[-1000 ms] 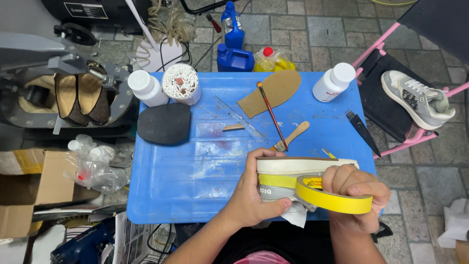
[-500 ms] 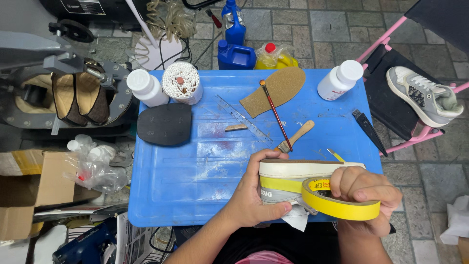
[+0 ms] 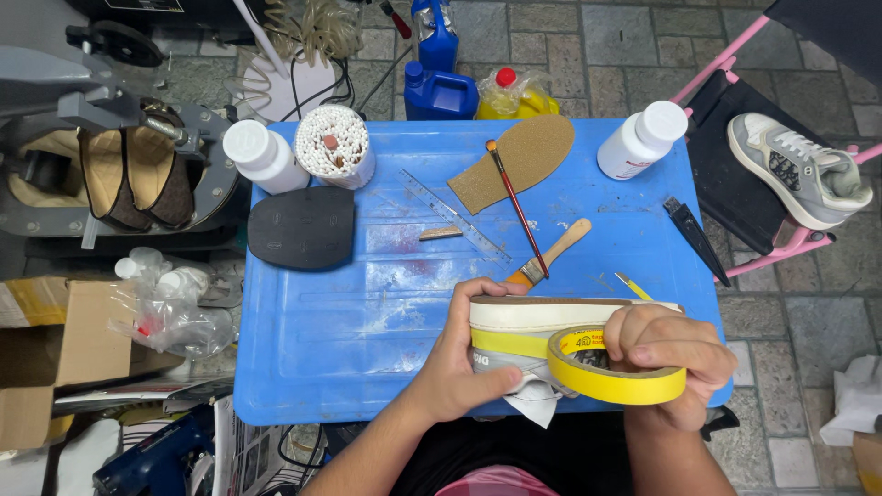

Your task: The person applies yellow masking tape to the sole and midsole of a sneaker. They carefully wrap the tape around the edges and smooth it down to cover specific areas.

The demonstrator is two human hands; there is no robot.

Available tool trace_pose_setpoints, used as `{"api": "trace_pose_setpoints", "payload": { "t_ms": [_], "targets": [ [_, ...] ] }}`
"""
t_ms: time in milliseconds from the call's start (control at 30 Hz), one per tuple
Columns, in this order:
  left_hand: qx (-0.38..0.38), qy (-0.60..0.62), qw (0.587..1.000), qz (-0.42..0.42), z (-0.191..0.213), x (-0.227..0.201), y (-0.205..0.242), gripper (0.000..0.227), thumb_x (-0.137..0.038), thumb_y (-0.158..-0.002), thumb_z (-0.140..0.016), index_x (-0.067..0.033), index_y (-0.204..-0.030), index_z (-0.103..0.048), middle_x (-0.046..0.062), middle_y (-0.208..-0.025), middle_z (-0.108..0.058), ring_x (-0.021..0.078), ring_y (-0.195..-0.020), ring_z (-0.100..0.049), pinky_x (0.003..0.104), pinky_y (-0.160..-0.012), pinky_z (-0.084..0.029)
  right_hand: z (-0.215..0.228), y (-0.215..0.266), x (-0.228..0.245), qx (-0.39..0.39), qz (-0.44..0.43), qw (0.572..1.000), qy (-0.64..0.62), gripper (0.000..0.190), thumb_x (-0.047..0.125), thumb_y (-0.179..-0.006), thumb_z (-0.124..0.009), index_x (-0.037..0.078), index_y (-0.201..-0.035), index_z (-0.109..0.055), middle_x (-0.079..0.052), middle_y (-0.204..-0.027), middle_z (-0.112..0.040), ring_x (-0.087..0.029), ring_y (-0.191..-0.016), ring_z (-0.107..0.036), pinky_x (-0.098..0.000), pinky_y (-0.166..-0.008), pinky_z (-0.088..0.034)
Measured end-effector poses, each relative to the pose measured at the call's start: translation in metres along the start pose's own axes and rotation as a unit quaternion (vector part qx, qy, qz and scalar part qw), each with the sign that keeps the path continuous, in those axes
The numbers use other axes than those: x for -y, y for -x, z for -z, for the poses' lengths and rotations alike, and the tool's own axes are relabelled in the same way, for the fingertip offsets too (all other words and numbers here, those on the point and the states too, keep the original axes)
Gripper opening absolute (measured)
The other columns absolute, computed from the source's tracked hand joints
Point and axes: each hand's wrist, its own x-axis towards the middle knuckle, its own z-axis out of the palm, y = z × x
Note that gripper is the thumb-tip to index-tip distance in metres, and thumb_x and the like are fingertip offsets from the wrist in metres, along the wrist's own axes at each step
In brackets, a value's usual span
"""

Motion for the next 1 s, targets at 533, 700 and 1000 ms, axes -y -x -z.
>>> {"api": "trace_pose_setpoints", "payload": {
  "t_ms": [533, 700, 1000],
  "targets": [
    [-0.071, 0.058, 0.996, 0.024, 0.002, 0.013, 0.007, 0.050, -0.007, -0.092, -0.054, -0.0056, -0.139, -0.035, 0.021, -0.155, -0.045, 0.0245, -0.137, -0.049, 0.041, -0.119, -0.039, -0.016, 0.007, -0.003, 0.036, -0.013, 0.998, 0.044, 0.011, 0.010, -0.094, -0.071, 0.000, -0.097, -0.072, -0.004, -0.061, -0.055, -0.014, -0.051, -0.048, -0.0297, -0.053, -0.043],
    [-0.088, 0.041, 0.995, -0.014, 0.000, 0.021, 0.009, 0.047, -0.016, -0.099, -0.057, -0.0039, -0.140, -0.035, 0.022, -0.151, -0.048, 0.0242, -0.135, -0.052, 0.040, -0.117, -0.042, -0.019, -0.001, -0.004, 0.061, -0.021, 0.997, 0.032, 0.012, 0.013, -0.095, -0.071, 0.001, -0.098, -0.072, -0.005, -0.064, -0.056, -0.015, -0.054, -0.050, -0.0319, -0.059, -0.048],
    [-0.055, -0.054, 0.996, -0.043, 0.015, 0.022, 0.011, 0.073, -0.031, -0.091, -0.069, -0.0082, -0.150, -0.035, 0.022, -0.160, -0.039, 0.0269, -0.148, -0.044, 0.041, -0.124, -0.035, 0.006, -0.017, -0.002, 0.223, -0.109, 0.967, -0.057, 0.045, 0.046, -0.088, -0.081, 0.002, -0.095, -0.076, -0.004, -0.065, -0.058, -0.019, -0.064, -0.053, -0.0394, -0.071, -0.053]
  ]
}}
